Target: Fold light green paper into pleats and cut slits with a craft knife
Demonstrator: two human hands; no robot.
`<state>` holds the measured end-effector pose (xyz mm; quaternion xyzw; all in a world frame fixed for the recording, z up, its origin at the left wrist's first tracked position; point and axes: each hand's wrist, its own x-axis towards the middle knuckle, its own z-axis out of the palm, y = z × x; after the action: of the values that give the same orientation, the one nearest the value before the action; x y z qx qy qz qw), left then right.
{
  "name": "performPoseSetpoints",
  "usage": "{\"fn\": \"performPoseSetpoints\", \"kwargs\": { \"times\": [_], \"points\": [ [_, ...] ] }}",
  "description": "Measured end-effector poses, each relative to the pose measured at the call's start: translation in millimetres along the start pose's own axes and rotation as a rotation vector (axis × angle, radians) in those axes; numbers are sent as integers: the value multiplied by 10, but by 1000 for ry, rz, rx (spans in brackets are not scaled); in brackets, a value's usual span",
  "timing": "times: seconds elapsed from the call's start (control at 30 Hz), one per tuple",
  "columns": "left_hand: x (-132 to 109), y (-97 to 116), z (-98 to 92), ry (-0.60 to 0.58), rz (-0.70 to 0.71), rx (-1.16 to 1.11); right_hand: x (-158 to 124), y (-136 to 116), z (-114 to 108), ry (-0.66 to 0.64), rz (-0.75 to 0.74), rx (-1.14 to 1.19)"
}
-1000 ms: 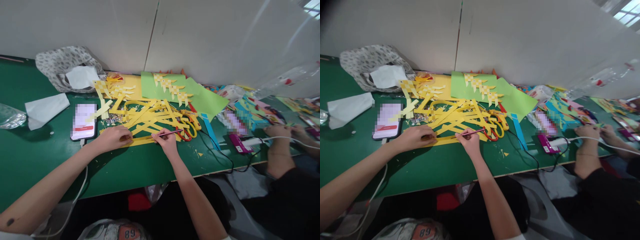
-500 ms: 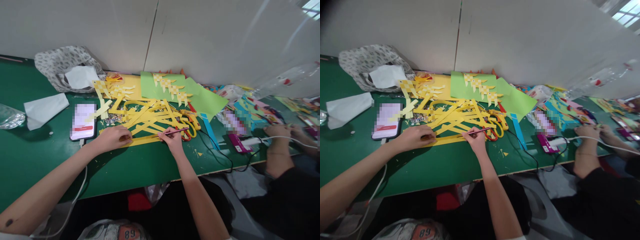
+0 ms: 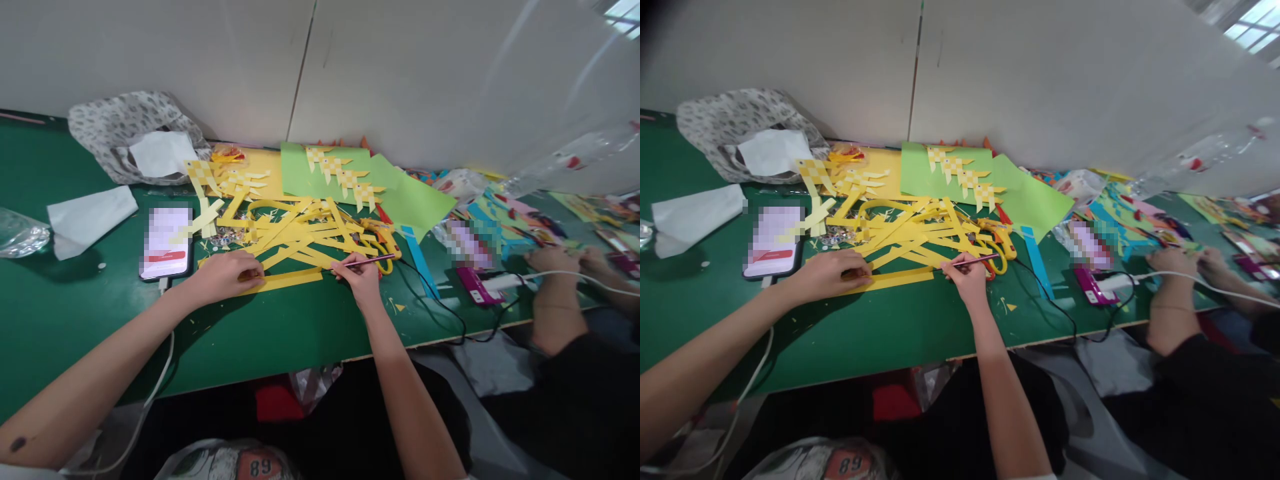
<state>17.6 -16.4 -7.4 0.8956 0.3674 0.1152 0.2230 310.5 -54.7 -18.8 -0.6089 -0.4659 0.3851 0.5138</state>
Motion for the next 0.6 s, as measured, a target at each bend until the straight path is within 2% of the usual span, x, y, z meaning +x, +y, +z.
{"fn": "performPoseSetpoints", "kwargs": {
  "times": [0.27, 0.6],
  "points": [
    [0, 0, -5, -9, -14, -6, -4, -14, -31, 35, -4, -23],
    [0, 24, -25, 20, -19, -31, -25, -11, -57, 121, -84, -36]
  ]
}}
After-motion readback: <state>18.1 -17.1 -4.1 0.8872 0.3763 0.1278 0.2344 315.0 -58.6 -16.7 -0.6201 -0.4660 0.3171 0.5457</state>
